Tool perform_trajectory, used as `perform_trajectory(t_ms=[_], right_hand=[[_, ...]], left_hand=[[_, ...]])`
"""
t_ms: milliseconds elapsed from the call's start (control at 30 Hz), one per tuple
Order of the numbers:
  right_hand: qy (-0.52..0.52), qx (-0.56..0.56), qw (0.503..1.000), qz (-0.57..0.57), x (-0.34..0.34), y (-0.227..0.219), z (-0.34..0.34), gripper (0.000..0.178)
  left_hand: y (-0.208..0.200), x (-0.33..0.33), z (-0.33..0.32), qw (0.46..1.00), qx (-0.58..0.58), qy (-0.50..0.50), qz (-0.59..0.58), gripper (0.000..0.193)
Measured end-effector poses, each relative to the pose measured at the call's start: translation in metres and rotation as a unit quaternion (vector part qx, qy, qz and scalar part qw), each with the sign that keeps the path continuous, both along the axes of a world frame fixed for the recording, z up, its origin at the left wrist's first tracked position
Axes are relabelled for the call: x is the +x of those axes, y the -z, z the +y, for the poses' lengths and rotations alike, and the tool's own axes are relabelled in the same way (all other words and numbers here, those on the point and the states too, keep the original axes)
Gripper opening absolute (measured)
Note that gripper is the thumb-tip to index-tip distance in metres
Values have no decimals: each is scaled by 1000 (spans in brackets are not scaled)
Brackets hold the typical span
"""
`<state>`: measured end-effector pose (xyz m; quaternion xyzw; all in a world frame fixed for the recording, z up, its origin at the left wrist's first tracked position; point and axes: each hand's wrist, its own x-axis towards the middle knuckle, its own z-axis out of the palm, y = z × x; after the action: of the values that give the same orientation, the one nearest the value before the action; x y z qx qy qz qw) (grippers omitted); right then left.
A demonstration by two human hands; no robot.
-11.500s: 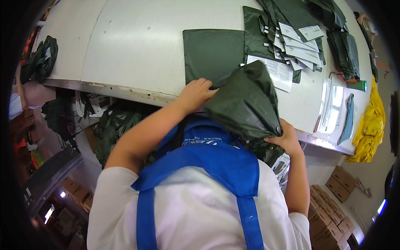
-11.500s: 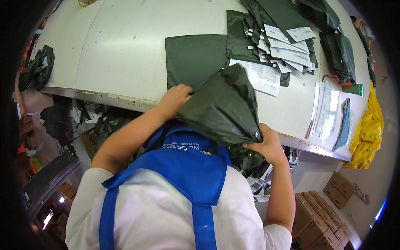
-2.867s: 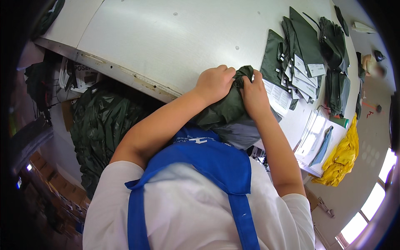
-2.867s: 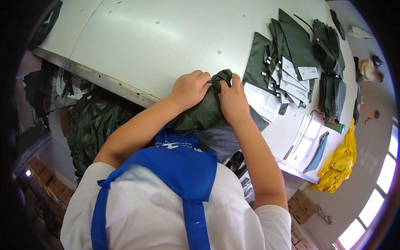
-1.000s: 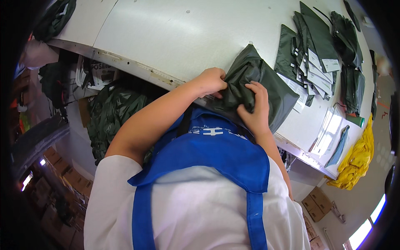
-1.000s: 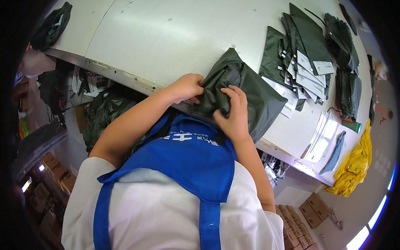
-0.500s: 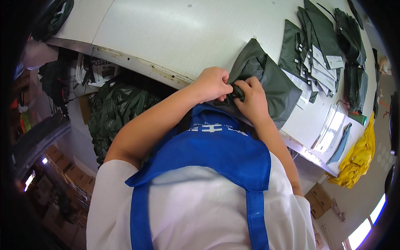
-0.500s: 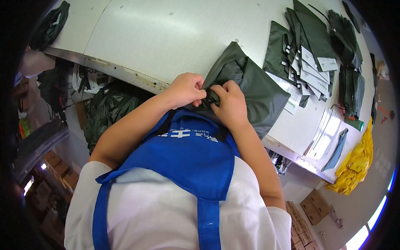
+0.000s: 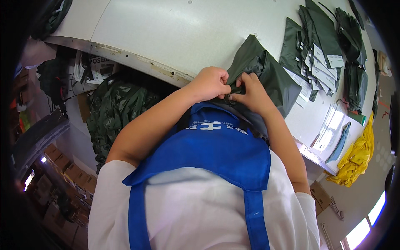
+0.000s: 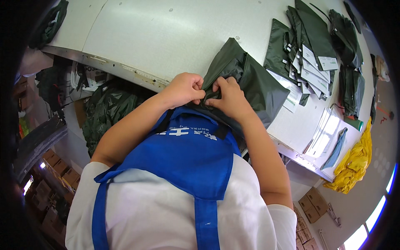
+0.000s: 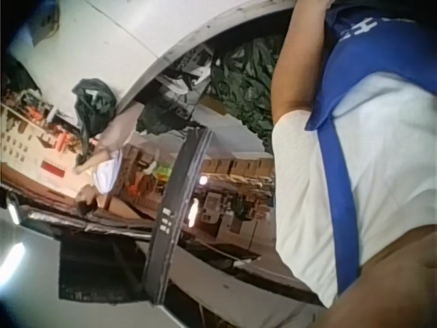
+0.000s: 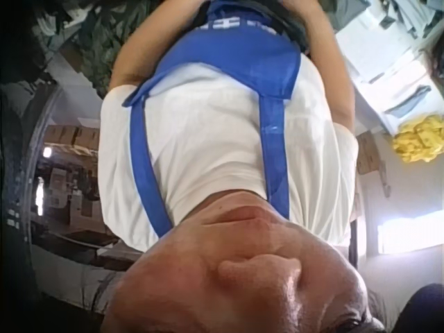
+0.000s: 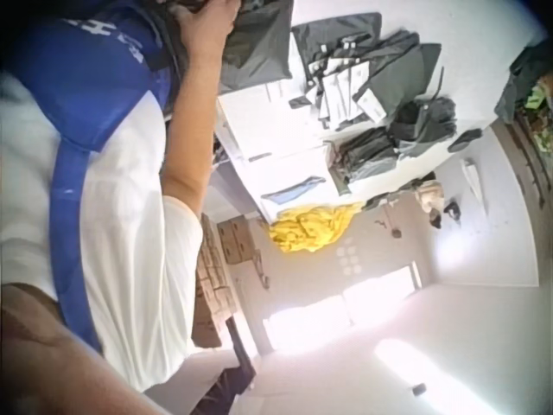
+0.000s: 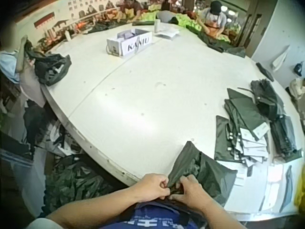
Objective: The person unfolds a large green waterproof garment on a table, smooths it out, and folds it into a compact rectangular shape. The person then places the folded garment into a small green pouch and zips it closed.
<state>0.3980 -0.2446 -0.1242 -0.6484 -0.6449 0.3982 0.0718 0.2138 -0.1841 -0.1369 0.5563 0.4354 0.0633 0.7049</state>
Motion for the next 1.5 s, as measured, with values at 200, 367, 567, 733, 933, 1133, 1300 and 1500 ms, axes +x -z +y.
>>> perform_trajectory(t_ms=[200, 367, 567, 733, 933, 1133, 1300, 1500], right_hand=[[-15, 88, 987, -133, -22, 18, -6, 47], [35, 79, 995, 48, -2, 22, -4, 49], [-18, 115, 992, 48, -8, 9, -2, 46], [42, 329, 941, -71, 7, 13, 20, 44], [9, 301, 931, -205, -8, 38, 20, 58], [-201, 74, 920, -328, -15, 27, 19, 54], [-151, 96, 963, -200, 2, 58, 21, 49], [26, 220, 970, -101, 42, 6, -13, 73]], left_hand=[[6, 7, 5, 999, 20, 26, 0, 17], [7, 14, 0, 969, 225, 40, 90, 35], [7, 18, -5, 920, 356, 29, 163, 34], [1, 29, 2, 893, 413, 35, 173, 24], [11, 49, 18, 884, 448, -16, 130, 14], [15, 49, 3, 902, 429, 41, 37, 12], [32, 55, -2, 931, 363, -14, 30, 12], [34, 55, -10, 933, 351, 9, 79, 12]])
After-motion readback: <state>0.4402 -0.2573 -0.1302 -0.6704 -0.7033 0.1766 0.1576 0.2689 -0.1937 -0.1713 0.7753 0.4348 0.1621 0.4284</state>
